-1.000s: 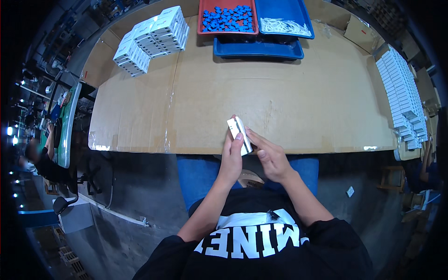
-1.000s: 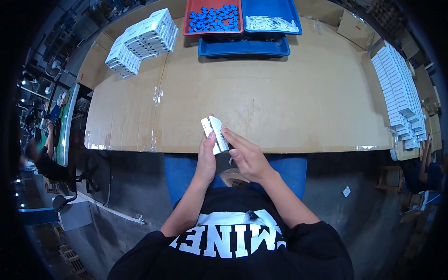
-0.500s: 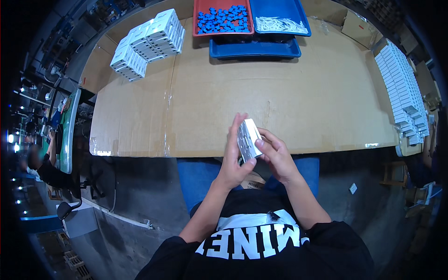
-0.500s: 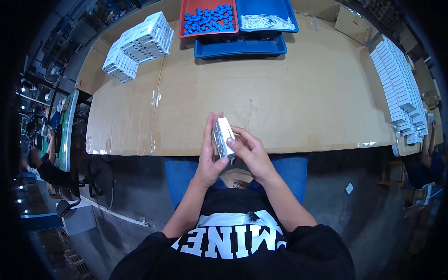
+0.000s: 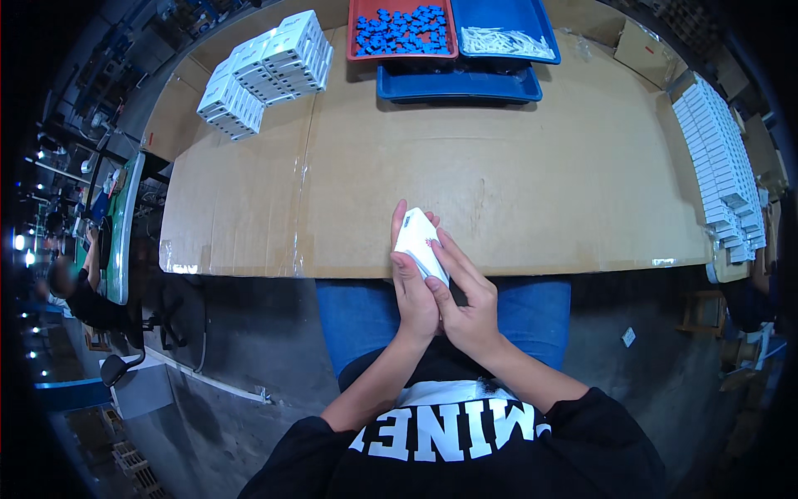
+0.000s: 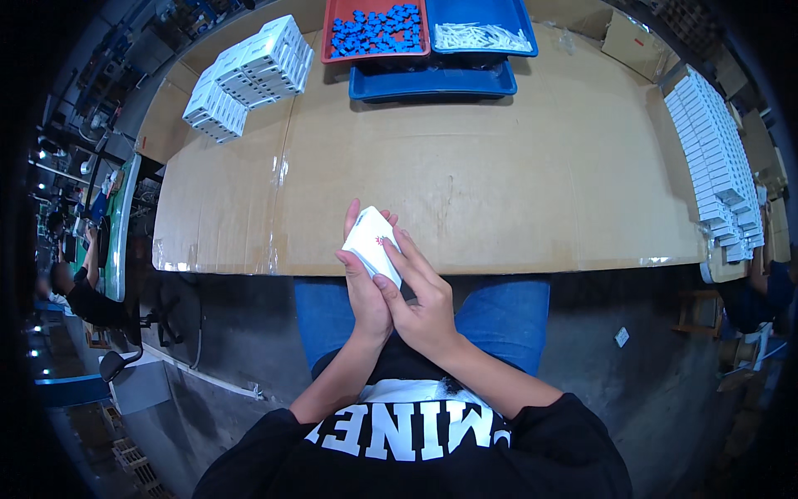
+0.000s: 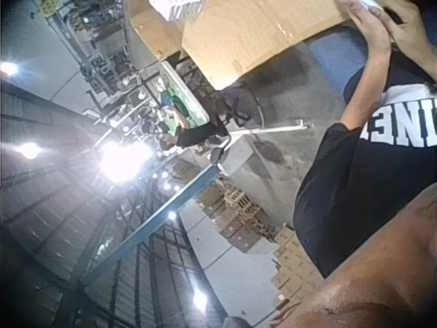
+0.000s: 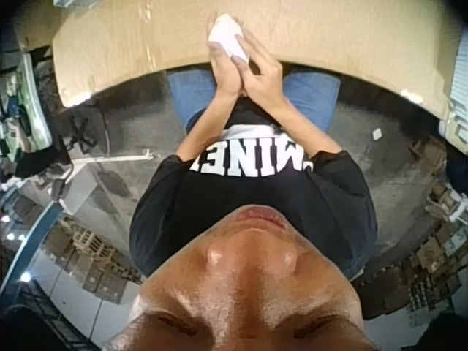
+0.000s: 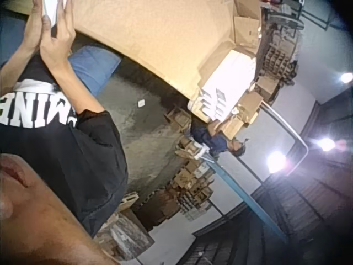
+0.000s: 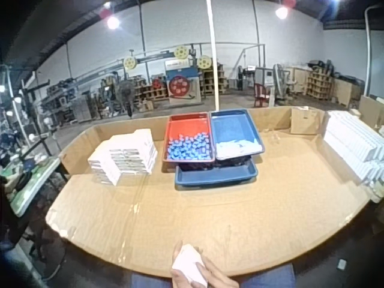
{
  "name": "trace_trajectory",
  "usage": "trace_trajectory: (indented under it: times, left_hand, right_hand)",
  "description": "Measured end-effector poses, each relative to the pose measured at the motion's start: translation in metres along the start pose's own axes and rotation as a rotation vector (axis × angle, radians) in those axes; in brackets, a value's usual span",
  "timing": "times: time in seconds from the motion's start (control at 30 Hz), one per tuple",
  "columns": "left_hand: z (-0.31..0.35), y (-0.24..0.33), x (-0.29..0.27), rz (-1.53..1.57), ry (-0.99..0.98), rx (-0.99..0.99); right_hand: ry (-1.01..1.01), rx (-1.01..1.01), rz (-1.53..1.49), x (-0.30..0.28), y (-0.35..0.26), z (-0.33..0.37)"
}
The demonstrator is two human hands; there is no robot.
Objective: Picking small white and blue components, placing them in a plastic bag, and then packing the bag into a white box.
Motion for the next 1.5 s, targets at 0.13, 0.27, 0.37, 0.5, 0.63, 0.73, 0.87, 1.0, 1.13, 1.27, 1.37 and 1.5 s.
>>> trace_trajectory:
  times: [0.13, 0.27, 0.37, 0.5, 0.63, 0.73, 0.87, 1.0, 1.13, 1.27, 1.37, 1.5]
  left_hand:
    - [0.007, 0.012, 0.003, -0.061, 0.011, 0.056]
    - [0.01, 0.017, 0.012, -0.055, -0.018, 0.049]
    - [0.012, 0.017, 0.016, -0.04, -0.047, 0.044]
    - [0.014, 0.019, 0.015, -0.035, -0.058, 0.04]
    - [0.015, 0.018, 0.016, -0.049, -0.069, 0.053]
    - [0.013, 0.012, 0.013, -0.039, -0.061, 0.031]
    - [0.014, 0.005, 0.005, 0.018, -0.052, -0.004]
    - [0.019, 0.008, 0.006, 0.006, -0.067, 0.017]
    - [0.013, 0.022, 0.012, -0.032, -0.095, 0.097]
    - [0.009, 0.022, 0.005, 0.02, -0.116, 0.081]
    - [0.007, 0.018, 0.007, -0.231, -0.16, 0.137]
    - [0.003, 0.005, 0.002, -0.419, -0.192, 0.136]
  right_hand:
    - [-0.004, -0.117, 0.024, 0.0, -0.013, 0.003]
    - [0.034, -0.194, 0.065, -0.004, -0.024, 0.004]
    - [0.066, -0.218, 0.095, -0.008, -0.026, 0.008]
    - [0.072, -0.214, 0.083, -0.005, -0.025, 0.011]
    - [0.084, -0.233, 0.082, -0.006, -0.022, 0.015]
    - [0.079, -0.223, 0.07, -0.007, -0.019, 0.013]
    - [0.036, -0.188, 0.041, -0.006, -0.012, 0.014]
    - [0.018, -0.171, 0.037, -0.004, -0.019, 0.018]
    - [0.067, -0.085, -0.216, -0.006, -0.01, 0.013]
    - [0.054, 0.171, -0.473, -0.009, 0.021, 0.005]
    - [0.013, 0.35, -0.616, 0.002, 0.04, 0.01]
    - [0.02, 0.606, -0.699, 0.011, 0.042, 0.015]
Point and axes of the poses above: each hand's wrist, its own z-axis away from the middle knuckle, its own x-axis out of the palm, y = z × x, the point moved 10 cm from there along -z, towards the middle knuckle, and after that the axes turned 6 degrees about -x, right-handed, at the moved point
